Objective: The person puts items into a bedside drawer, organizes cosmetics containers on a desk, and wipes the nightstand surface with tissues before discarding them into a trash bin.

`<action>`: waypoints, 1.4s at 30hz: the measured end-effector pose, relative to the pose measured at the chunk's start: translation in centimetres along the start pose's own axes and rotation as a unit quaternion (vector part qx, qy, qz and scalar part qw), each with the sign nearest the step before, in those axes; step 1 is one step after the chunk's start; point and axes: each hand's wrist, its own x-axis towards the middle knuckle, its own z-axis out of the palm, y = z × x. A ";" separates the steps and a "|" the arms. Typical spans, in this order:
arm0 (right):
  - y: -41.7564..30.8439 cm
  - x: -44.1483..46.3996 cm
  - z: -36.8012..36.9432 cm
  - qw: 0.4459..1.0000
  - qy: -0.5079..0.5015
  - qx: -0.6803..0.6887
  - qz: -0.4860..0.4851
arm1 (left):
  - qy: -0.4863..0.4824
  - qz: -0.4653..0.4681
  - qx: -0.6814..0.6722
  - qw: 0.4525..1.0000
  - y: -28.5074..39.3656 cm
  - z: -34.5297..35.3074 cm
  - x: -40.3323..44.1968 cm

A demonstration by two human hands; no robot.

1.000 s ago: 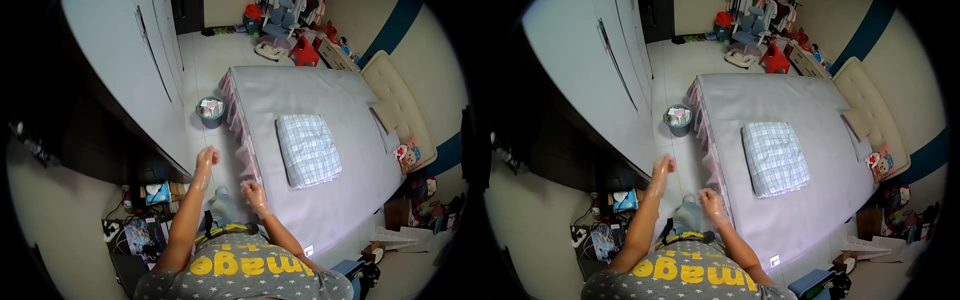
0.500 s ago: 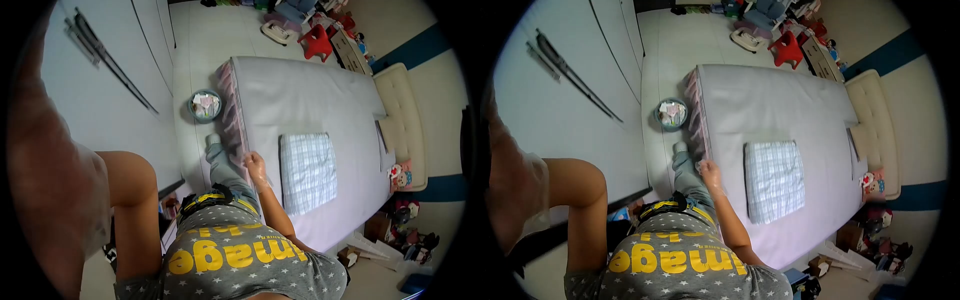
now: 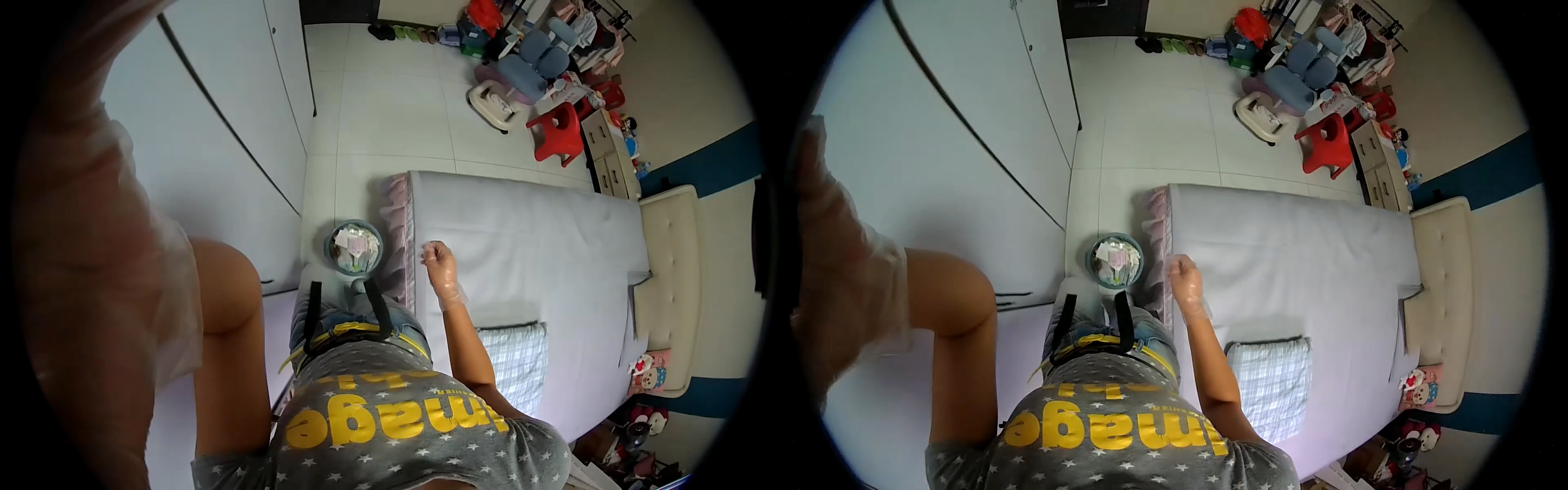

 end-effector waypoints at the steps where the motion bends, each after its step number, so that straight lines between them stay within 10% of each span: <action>1: -0.1 1.5 0.3 1.000 0.000 0.002 -0.002 | 0.001 0.002 0.004 1.000 -1.5 -0.3 0.1; 9: 1.2 6.1 -0.2 0.993 0.069 0.030 0.089 | 0.066 -0.017 -0.017 0.998 -16.2 -2.4 -1.6; 14: 0.9 13.0 2.0 0.966 0.173 0.113 0.157 | 0.171 -0.279 0.013 0.945 -32.2 0.2 -11.8; 17: -0.8 19.7 5.2 0.961 0.185 0.077 0.190 | 0.073 -0.435 -0.034 0.897 -43.4 0.1 -16.4; 24: -14.3 38.6 12.8 0.965 0.091 0.085 0.229 | 0.052 -0.575 -0.137 0.805 -65.6 -2.6 -24.1; 36: -12.9 48.3 4.1 0.883 0.380 0.109 0.252 | -0.066 -0.592 -0.260 0.760 -76.9 11.1 -21.6; 42: -12.3 55.4 -1.4 0.854 0.459 0.154 0.191 | -0.201 -0.604 -0.420 0.647 -80.0 22.3 -22.3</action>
